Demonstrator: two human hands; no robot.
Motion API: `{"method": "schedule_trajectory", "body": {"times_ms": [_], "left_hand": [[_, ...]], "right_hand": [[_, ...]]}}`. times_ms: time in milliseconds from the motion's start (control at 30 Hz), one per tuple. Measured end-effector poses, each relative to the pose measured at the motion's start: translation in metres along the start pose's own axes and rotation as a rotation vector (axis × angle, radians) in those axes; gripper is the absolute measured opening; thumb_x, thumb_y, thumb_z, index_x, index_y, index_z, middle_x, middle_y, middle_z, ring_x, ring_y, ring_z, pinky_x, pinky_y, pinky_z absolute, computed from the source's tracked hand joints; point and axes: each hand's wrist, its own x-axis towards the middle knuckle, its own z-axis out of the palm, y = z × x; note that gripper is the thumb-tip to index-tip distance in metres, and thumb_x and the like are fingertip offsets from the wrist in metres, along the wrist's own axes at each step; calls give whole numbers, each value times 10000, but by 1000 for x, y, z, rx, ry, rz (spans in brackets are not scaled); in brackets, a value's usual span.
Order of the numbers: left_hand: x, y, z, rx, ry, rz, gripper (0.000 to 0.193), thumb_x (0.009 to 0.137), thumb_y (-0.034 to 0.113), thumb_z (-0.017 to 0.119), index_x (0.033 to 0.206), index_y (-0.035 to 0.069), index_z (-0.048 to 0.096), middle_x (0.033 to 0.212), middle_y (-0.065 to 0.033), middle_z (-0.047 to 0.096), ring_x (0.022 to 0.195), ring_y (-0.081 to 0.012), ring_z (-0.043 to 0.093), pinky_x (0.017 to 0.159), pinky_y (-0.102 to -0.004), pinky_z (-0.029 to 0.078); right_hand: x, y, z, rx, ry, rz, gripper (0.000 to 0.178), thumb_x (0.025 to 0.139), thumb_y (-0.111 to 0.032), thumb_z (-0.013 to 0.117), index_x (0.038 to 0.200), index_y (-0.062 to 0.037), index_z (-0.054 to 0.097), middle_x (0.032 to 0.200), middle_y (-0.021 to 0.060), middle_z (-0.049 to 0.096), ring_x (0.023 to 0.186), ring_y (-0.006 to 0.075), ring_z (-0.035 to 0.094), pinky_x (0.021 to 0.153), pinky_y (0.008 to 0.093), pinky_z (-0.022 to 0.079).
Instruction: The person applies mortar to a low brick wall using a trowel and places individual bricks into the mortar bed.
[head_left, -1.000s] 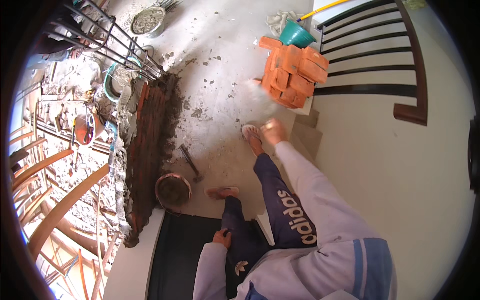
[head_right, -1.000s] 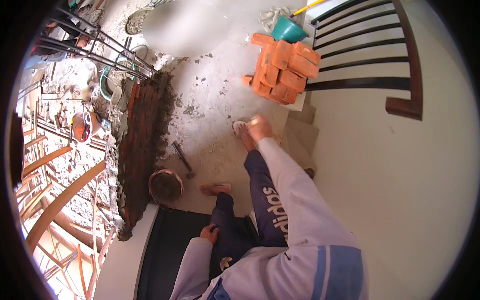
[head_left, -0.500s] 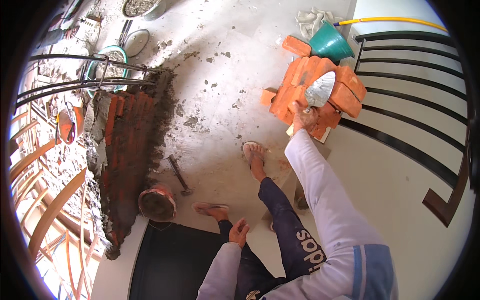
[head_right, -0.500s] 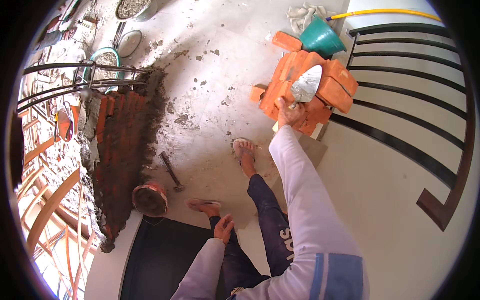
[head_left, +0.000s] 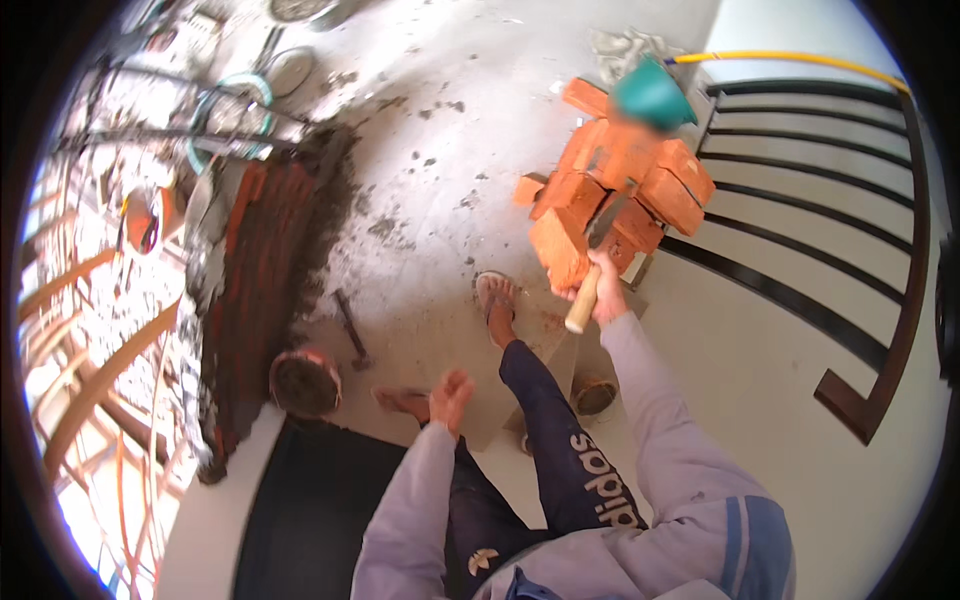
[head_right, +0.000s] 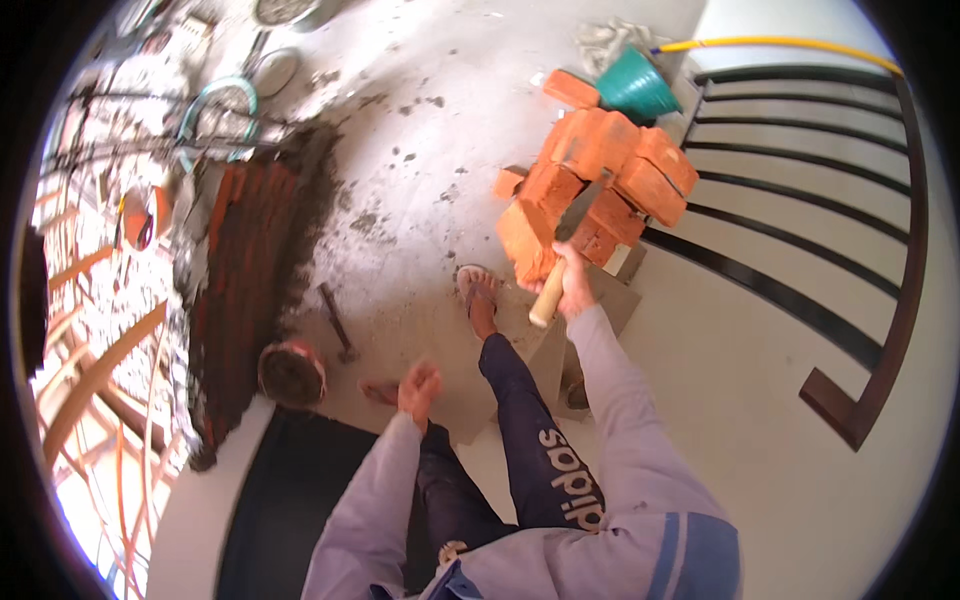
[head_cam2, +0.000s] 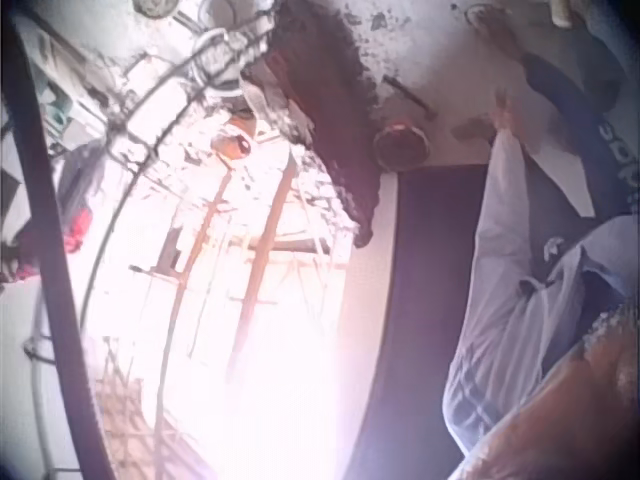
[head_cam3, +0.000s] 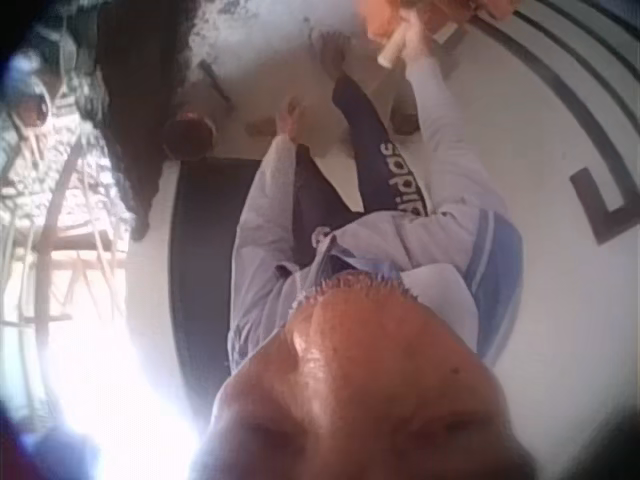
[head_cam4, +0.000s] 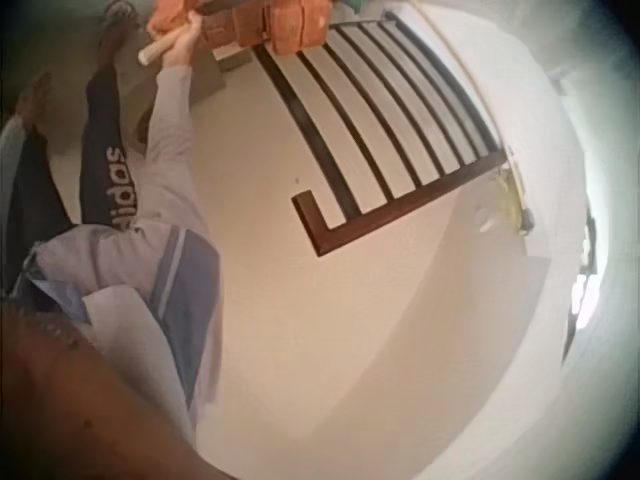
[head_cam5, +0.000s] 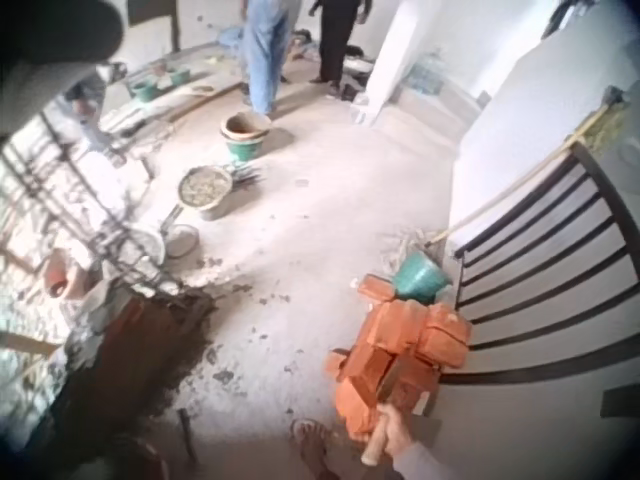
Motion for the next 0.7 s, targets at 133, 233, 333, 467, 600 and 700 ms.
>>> {"method": "schedule_trajectory", "body": {"times_ms": [133, 233, 333, 467, 600, 700], "left_hand": [[-46, 110, 48, -384, -228, 195, 641, 863, 302, 723, 1392, 64, 449, 1286, -63, 571, 1113, -165, 571, 992, -394, 427], [-89, 141, 32, -499, -315, 254, 473, 878, 269, 714, 1278, 81, 545, 1188, -20, 623, 1022, -146, 611, 968, -345, 462], [-141, 142, -13, -711, -119, 364, 407, 877, 258, 717, 1227, 109, 573, 1100, 32, 631, 945, -91, 605, 886, -313, 495], [-214, 149, -83, -829, 199, 470, 431, 868, 202, 718, 1253, 73, 574, 1101, 13, 637, 947, -94, 609, 832, -292, 515], [-239, 119, -194, -653, 165, 758, 527, 850, 204, 731, 1324, 64, 548, 998, 31, 645, 834, -68, 586, 728, -257, 491], [-256, 120, -279, -489, -102, 758, 551, 860, 191, 722, 1352, 39, 525, 1031, 17, 652, 877, -75, 590, 771, -255, 484]], "right_hand": [[-81, 15, 39, 142, -617, 464, 655, 881, -429, 518, 1361, 3, 415, 1203, 241, 594, 1032, 388, 643, 764, 560, 581], [-142, 18, 93, -11, -797, 564, 661, 889, -454, 514, 1357, 2, 422, 1214, 255, 585, 1047, 392, 643, 777, 545, 591], [-194, 26, 156, -270, -949, 651, 677, 892, -477, 518, 1358, 3, 418, 1222, 240, 582, 1038, 371, 650, 760, 518, 602], [-251, 47, 231, -886, -885, 177, 388, 886, -299, 670, 1119, -5, 572, 1207, 194, 606, 1013, 311, 664, 725, 425, 619], [-320, 93, 309, -964, -1083, 60, 301, 798, -207, 794, 883, -30, 565, 1277, 229, 569, 1034, 313, 659, 756, 413, 613], [-347, 134, 369, -1028, -1232, -26, 373, 723, -163, 858, 772, -55, 505, 1299, 246, 552, 1028, 297, 658, 774, 395, 608]]}}
